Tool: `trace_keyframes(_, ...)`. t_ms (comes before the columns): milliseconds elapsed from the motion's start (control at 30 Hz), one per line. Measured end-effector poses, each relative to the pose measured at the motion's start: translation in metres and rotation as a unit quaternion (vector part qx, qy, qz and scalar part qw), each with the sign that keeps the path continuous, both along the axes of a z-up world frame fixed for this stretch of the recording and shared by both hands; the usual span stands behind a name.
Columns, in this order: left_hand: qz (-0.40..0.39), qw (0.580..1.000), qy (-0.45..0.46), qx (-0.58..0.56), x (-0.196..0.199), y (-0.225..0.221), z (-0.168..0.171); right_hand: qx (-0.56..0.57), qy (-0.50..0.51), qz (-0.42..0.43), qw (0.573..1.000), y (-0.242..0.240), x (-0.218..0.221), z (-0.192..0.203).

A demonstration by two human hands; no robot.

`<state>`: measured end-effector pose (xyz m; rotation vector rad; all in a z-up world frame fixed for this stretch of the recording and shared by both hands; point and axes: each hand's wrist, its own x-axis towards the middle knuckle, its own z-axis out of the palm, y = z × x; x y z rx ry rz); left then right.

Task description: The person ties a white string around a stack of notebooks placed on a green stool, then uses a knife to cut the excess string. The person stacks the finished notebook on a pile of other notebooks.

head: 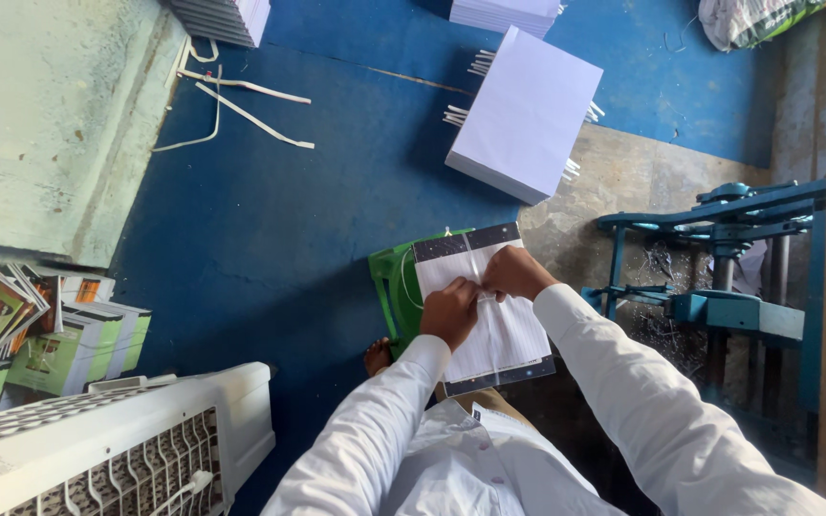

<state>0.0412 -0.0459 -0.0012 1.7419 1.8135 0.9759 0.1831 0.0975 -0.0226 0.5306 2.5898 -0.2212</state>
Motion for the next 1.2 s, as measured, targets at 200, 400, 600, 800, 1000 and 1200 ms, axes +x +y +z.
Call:
trace_keyframes(200, -0.022, 1.000, 0.006, -0.013, -0.003, 0.014, -0.016, -0.113, 0.042, -0.192, 0.974, 0.002, 0.000, 0.010)
trace_keyframes(400, 0.067, 0.802, -0.427, -0.412, -0.016, 0.036, -0.027, -0.357, 0.203, -0.498, 0.763, -0.016, 0.013, 0.041)
trace_keyframes(600, 0.031, 0.677, -0.574, -0.460, -0.032, 0.036, -0.028, -0.226, 0.253, -0.422, 0.841, -0.048, 0.017, 0.073)
trace_keyframes(800, 0.020, 0.668, -0.591, -0.452, -0.038, 0.035, -0.024, -0.114, 0.266, -0.349, 0.892, -0.074, 0.007, 0.084)
trace_keyframes(1000, 0.010, 0.687, -0.572, -0.448, -0.036, 0.033, -0.021, -0.106, 0.199, -0.373, 0.900, -0.068, 0.011, 0.066)
trace_keyframes(1200, -0.008, 0.690, -0.569, -0.447, -0.038, 0.031, -0.018, -0.449, 0.356, -0.601, 0.557, -0.072, 0.017, 0.055)
